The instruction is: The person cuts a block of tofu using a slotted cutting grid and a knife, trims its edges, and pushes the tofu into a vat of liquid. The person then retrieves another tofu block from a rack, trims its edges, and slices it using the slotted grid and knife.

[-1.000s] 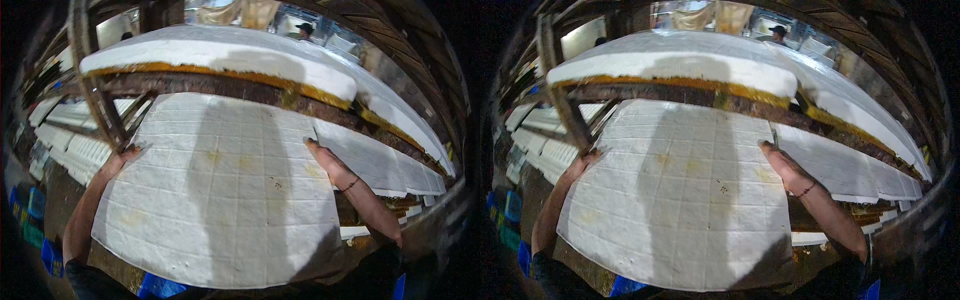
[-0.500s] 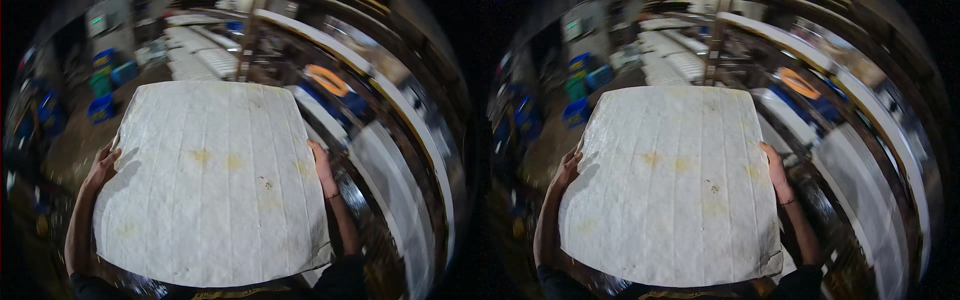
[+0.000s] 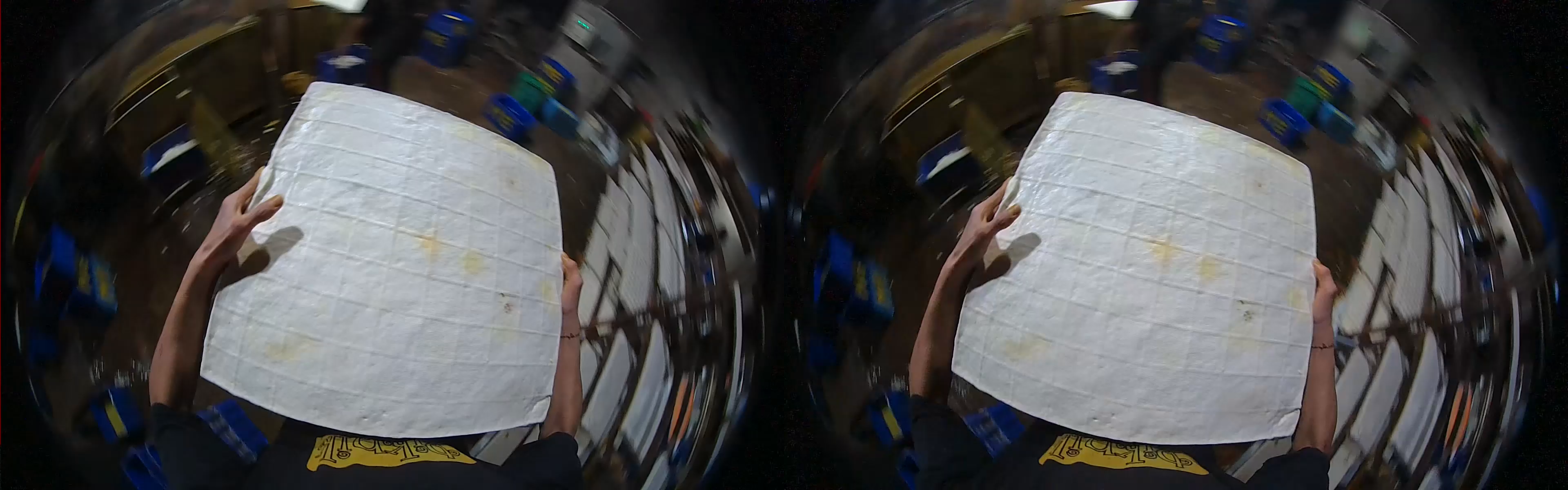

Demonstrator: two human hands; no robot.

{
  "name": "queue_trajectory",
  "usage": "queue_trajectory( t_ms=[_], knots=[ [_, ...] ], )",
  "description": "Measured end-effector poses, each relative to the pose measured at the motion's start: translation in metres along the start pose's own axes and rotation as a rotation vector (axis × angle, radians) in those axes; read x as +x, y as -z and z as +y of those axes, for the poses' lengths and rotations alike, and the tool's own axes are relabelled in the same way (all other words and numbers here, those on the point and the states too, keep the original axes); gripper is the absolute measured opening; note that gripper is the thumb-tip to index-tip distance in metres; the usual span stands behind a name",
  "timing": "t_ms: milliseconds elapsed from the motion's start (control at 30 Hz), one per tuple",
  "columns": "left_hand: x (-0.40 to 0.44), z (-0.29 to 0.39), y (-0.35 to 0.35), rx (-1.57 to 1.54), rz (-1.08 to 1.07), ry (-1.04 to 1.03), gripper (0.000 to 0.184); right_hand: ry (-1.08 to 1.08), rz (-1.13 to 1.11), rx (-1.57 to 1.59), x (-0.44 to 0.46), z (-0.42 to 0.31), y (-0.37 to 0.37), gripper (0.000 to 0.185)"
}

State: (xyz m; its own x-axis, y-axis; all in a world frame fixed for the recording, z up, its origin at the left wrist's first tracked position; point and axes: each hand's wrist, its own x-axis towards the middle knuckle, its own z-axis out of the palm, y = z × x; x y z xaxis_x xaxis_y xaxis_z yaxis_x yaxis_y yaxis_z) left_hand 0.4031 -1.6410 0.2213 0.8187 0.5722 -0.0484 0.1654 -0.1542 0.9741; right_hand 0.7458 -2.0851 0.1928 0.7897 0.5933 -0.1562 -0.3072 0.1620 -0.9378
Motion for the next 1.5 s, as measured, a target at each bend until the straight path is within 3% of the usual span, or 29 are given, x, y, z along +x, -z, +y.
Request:
queue_trajectory(
  t_ms=[167, 200, 333, 467, 567, 633, 667, 700, 767, 867, 900, 933, 967, 1033, 1200, 1233, 1300, 1500],
  knots=[
    [-0.066, -0.023, 0.049, 0.096, 0.265, 0.056, 0.096, -0.116, -0.238, -0.069, 0.07, 0.006, -0.072, 0.049],
    [-0.062, -0.005, 0.016, 0.028, 0.231, 0.126, 0.09, -0.167, -0.217, -0.069, 0.076, 0.004, -0.056, 0.047],
    [-0.067, -0.006, 0.012, 0.074, 0.358, 0.078, 0.079, -0.253, -0.399, -0.056, 0.203, 0.032, -0.037, 0.043],
    [-0.071, -0.011, -0.015, 0.165, 0.466, 0.091, 0.081, -0.19, -0.515, -0.118, 0.228, 0.033, -0.077, 0.043],
    [-0.068, -0.024, -0.03, 0.209, 0.56, 0.1, 0.07, -0.245, -0.624, -0.19, 0.276, 0.048, -0.089, 0.043],
    [-0.06, -0.023, -0.039, 0.262, 0.636, 0.106, 0.067, -0.235, -0.559, -0.098, 0.322, 0.073, -0.092, 0.035],
    [-0.088, -0.04, -0.076, 0.205, 0.589, 0.117, 0.066, -0.189, -0.538, -0.137, 0.298, 0.095, -0.027, 0.032],
    [-0.088, -0.043, -0.075, 0.211, 0.611, 0.082, 0.066, -0.134, -0.598, -0.171, 0.32, 0.094, -0.04, 0.031],
    [-0.119, -0.048, -0.065, 0.076, 0.735, 0.174, 0.065, -0.095, -0.515, -0.189, 0.299, 0.101, -0.085, 0.03],
    [-0.112, -0.054, -0.054, -0.089, 0.851, 0.251, 0.066, -0.175, -0.54, -0.13, 0.306, 0.083, -0.153, 0.029],
    [-0.149, -0.031, -0.126, -0.129, 0.831, 0.274, 0.066, -0.229, -0.491, -0.09, 0.253, 0.049, -0.066, 0.028],
    [-0.162, -0.028, -0.144, -0.121, 0.841, 0.271, 0.068, -0.193, -0.651, -0.152, 0.246, 0.036, -0.044, 0.03],
    [-0.17, -0.028, -0.15, -0.09, 0.797, 0.253, 0.069, -0.181, -0.649, -0.165, 0.251, 0.036, -0.029, 0.03],
    [-0.164, -0.032, -0.144, 0.097, 0.803, 0.183, 0.07, -0.143, -0.648, -0.182, 0.285, 0.056, -0.027, 0.033],
    [-0.144, -0.049, -0.129, -0.036, 0.776, 0.123, 0.07, -0.242, -0.591, -0.116, 0.254, 0.04, -0.059, 0.034],
    [-0.144, -0.049, -0.121, -0.065, 0.798, 0.095, 0.071, -0.169, -0.625, -0.265, 0.264, 0.042, -0.057, 0.038],
    [-0.147, -0.041, -0.122, -0.102, 0.77, 0.158, 0.081, -0.431, -0.626, -0.185, 0.236, 0.025, -0.072, 0.04],
    [-0.124, -0.017, -0.133, -0.057, 0.8, 0.038, 0.09, -0.325, -0.64, -0.168, 0.249, 0.011, -0.069, 0.04]
  ],
)
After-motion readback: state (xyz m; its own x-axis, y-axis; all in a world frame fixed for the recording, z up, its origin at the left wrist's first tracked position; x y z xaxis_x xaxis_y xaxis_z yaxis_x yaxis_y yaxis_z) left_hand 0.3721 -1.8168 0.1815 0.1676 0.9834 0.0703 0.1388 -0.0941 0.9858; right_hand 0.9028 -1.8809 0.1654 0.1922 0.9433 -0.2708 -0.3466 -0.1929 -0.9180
